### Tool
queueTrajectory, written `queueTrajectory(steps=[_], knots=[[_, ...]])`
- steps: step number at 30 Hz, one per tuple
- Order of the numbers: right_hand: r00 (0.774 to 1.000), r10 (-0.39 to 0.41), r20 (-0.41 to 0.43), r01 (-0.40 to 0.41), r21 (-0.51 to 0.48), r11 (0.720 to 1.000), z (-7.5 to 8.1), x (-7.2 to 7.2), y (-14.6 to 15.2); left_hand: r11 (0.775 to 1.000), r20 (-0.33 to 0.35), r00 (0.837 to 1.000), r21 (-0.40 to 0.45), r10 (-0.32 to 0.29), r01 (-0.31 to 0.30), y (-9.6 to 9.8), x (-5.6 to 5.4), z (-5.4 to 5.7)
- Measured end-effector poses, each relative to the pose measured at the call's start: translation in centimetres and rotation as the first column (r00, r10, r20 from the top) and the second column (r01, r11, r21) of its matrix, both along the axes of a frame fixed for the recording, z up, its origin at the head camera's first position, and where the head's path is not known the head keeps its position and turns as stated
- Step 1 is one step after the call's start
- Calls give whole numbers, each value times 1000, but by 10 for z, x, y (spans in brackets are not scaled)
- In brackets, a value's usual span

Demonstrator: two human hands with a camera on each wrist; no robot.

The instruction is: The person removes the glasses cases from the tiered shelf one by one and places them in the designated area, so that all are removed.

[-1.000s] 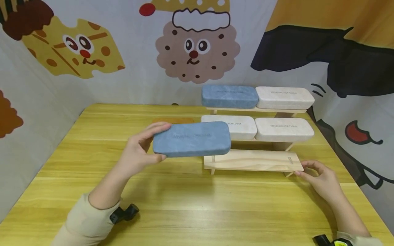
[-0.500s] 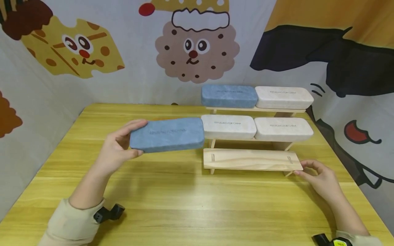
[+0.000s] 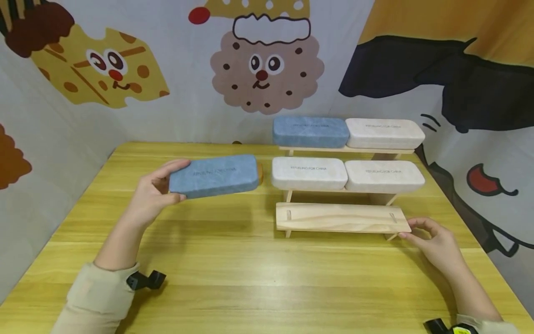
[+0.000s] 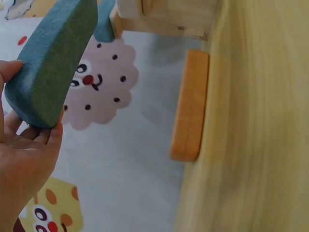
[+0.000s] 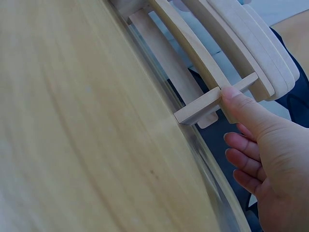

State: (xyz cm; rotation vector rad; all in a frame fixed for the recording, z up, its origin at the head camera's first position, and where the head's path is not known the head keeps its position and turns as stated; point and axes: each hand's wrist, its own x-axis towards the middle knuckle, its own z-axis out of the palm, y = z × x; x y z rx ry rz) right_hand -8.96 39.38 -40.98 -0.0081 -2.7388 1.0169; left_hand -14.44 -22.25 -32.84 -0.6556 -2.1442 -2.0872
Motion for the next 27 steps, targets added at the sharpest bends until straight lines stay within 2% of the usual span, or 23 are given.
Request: queueTrajectory(steps=[10, 17, 21, 27], knots=[[1000, 2, -12, -2, -6, 1000, 0, 0, 0, 987, 8, 1000, -161, 25, -23, -13, -15, -19], [1000, 1, 0, -1, 3, 1000, 0, -1, 1, 981, 48, 998, -190, -27, 36, -18, -24, -32], [1000, 0, 5, 0, 3, 1000, 0, -1, 1, 973, 82, 995, -223, -48, 65, -18, -28, -37], [1000, 7, 12, -7, -1, 1000, 0, -1, 2, 957, 94, 992, -268, -87, 109, -14, -36, -44]])
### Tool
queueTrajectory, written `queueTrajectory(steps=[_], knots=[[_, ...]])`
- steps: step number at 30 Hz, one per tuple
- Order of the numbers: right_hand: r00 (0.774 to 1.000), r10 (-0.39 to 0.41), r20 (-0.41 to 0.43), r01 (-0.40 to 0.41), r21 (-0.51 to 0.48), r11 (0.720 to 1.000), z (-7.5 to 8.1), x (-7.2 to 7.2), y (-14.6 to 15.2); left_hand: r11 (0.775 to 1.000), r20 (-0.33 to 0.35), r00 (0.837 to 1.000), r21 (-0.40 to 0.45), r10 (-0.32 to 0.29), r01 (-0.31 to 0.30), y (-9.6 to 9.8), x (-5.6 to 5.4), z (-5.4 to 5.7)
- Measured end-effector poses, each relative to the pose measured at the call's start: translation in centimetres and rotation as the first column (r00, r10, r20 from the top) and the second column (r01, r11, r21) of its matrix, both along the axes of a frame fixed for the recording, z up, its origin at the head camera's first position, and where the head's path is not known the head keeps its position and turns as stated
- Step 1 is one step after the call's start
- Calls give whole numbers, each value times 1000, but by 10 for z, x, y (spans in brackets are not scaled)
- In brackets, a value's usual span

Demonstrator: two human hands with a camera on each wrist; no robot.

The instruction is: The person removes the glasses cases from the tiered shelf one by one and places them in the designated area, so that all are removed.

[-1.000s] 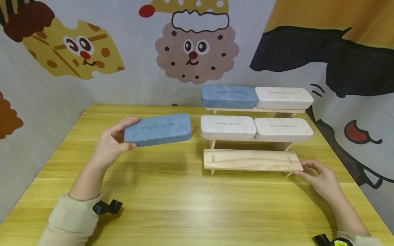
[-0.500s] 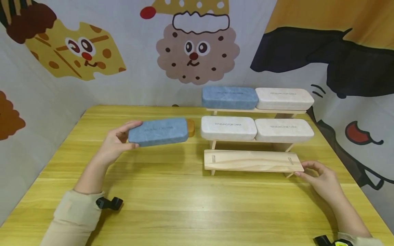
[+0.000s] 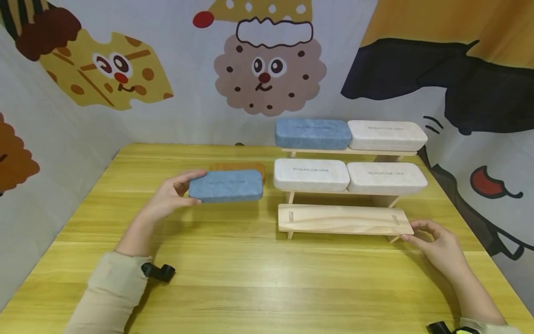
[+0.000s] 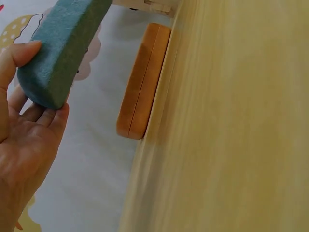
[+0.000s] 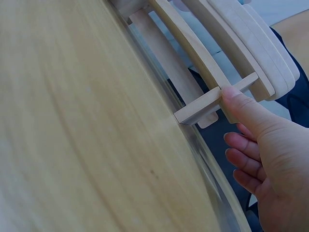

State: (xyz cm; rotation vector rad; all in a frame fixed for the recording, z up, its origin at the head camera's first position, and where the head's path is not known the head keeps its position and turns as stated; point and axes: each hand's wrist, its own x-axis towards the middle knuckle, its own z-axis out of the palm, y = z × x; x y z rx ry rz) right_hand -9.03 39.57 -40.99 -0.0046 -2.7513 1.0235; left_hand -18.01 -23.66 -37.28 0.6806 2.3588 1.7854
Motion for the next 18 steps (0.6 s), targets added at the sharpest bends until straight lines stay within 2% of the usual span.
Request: queueTrajectory(steps=[7, 18], knots=[[1000, 0, 4, 0, 5, 1000, 0, 1, 0, 999, 26, 999, 17, -33, 33, 6, -6, -8], [1000, -3, 7, 3, -3, 1000, 1, 1, -1, 1000, 100, 995, -10, -14, 15, 7, -10, -20]])
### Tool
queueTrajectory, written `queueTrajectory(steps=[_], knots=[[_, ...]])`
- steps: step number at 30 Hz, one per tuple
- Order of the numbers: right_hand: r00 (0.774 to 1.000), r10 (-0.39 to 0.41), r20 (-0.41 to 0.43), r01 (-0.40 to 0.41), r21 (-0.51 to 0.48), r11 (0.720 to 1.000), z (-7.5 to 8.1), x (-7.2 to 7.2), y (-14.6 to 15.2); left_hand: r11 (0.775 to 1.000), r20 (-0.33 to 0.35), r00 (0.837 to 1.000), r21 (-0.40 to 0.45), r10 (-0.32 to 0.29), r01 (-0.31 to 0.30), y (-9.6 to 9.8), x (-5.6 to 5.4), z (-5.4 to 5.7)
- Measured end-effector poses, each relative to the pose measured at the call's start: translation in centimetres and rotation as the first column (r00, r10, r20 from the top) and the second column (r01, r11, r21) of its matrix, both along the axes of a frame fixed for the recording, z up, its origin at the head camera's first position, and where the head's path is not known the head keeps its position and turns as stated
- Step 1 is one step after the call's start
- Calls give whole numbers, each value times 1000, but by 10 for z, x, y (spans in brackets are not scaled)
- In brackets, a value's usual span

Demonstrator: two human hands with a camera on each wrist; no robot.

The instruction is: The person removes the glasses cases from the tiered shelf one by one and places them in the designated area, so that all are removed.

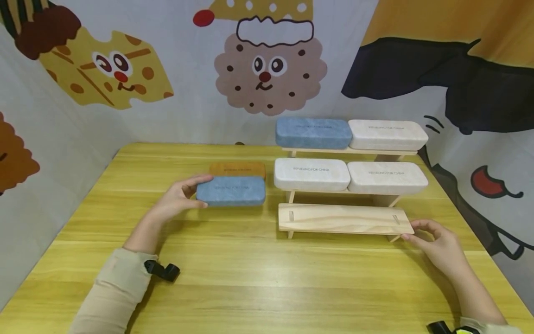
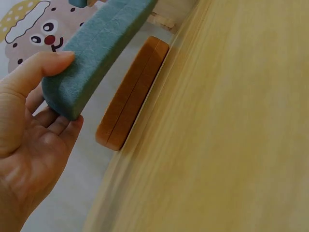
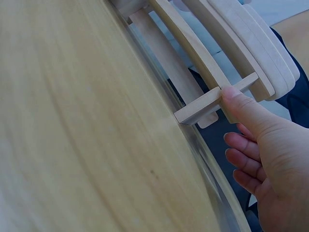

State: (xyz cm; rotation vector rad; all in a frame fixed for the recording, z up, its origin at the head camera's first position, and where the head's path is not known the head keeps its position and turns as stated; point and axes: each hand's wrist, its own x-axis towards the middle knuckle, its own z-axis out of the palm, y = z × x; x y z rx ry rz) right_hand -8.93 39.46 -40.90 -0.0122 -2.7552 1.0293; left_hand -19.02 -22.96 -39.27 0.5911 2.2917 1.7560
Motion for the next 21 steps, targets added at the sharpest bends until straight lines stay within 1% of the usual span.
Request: queueTrajectory(steps=[6, 14, 21], knots=[[1000, -1, -11, 1, 1, 1000, 0, 0, -1, 1000, 9, 1000, 23, -16, 16, 3, -2, -5], [1000, 6, -15, -6, -2, 1000, 0, -1, -1, 1000, 38, 999, -5, -6, 6, 5, -3, -15], [1000, 10, -25, -10, 4, 1000, 0, -1, 0, 1000, 59, 998, -6, 4, -3, 5, -5, -21]])
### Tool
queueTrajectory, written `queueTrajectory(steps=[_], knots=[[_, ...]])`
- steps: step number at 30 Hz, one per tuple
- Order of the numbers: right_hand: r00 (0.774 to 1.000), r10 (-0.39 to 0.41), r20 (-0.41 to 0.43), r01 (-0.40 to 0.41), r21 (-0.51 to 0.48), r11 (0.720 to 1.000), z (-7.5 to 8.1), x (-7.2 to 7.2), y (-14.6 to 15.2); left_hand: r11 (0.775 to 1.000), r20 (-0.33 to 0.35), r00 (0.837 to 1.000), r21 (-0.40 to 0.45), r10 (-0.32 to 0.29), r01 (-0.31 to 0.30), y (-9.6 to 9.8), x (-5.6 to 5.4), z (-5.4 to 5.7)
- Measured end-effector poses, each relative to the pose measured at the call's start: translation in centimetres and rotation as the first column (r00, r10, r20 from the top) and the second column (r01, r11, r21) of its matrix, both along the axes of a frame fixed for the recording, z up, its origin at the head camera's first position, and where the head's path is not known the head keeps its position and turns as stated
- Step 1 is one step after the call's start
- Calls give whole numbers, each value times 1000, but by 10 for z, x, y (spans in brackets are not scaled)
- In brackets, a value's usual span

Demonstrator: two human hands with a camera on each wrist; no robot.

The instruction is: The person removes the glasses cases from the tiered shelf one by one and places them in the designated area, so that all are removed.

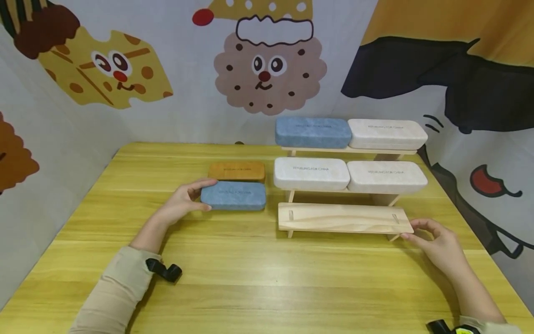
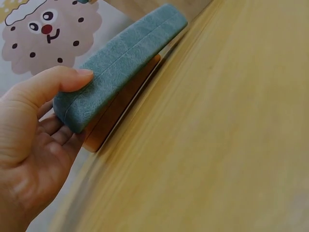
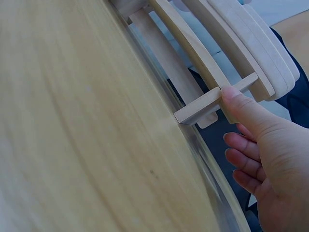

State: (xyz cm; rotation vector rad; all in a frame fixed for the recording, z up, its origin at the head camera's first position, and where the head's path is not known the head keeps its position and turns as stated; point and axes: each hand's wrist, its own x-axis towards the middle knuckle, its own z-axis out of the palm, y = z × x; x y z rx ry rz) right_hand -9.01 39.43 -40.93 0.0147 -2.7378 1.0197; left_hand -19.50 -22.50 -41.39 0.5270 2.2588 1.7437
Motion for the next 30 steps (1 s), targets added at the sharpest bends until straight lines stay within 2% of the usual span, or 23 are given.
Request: queueTrajectory(steps=[15, 30], knots=[[1000, -5, 4, 5, 2, 1000, 0, 1, 0, 1000, 34, 999, -12, 11, -10, 2, -1, -3], [1000, -7, 0, 7, 7, 1000, 2, 1, -1, 999, 44, 999, -18, -25, 26, 0, -4, -6]])
